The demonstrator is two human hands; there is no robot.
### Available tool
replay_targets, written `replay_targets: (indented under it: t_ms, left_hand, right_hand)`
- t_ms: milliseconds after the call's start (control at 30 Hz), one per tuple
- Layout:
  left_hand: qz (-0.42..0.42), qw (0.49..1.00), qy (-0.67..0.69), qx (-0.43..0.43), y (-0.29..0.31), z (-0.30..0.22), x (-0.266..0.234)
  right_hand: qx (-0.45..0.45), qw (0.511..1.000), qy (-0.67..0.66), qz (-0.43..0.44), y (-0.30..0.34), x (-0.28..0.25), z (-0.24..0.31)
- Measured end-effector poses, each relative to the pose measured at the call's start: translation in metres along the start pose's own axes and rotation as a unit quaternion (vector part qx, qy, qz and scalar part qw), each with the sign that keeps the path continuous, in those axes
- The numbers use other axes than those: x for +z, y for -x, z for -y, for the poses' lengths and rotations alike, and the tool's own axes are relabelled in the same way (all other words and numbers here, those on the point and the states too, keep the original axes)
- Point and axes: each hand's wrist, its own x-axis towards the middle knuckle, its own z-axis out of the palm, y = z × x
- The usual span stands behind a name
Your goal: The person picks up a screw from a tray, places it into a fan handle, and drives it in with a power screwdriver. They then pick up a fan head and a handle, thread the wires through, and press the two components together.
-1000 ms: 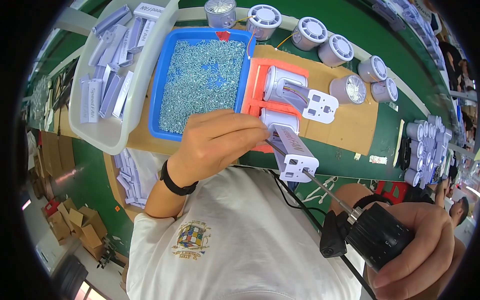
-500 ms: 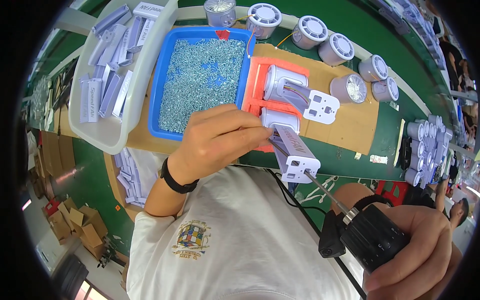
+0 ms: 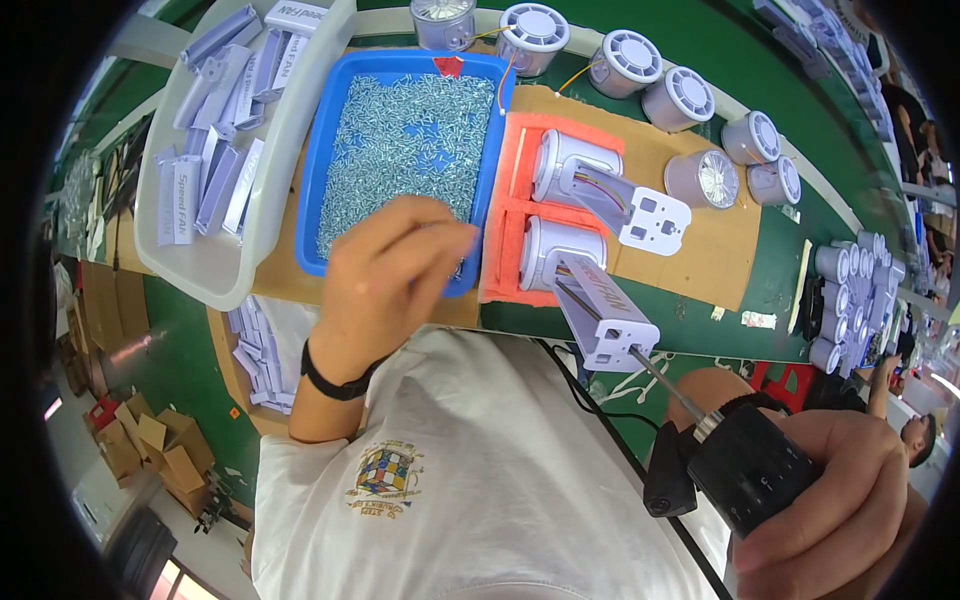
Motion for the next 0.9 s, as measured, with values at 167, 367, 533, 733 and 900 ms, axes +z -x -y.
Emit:
replay_targets:
  t_ms: [167, 367, 533, 733, 900]
  left_hand:
    - [0.071, 0.982, -0.136, -0.109, 0.014, 0.01, -0.019]
    - [0.081, 0.98, -0.162, -0.088, 0.01, 0.009, -0.016]
    - [0.06, 0.981, -0.151, -0.103, 0.01, 0.01, -0.013]
    - [0.1, 0.983, -0.122, -0.095, 0.008, 0.005, -0.027]
    - [0.075, 0.99, -0.071, -0.092, 0.006, 0.01, -0.026]
  right_hand:
    - [0.001, 1.0, 0.012, 0.001, -0.002, 0.005, -0.002]
    - [-0.018, 1.0, -0.023, 0.003, 0.005, -0.019, 0.012]
    - [-0.026, 0.999, -0.019, -0.009, 0.006, -0.016, 0.01]
    - [-0.036, 0.999, -0.029, -0.012, 0.006, -0.019, 0.008]
    - [-0.039, 0.999, -0.029, -0.017, 0.008, -0.021, 0.01]
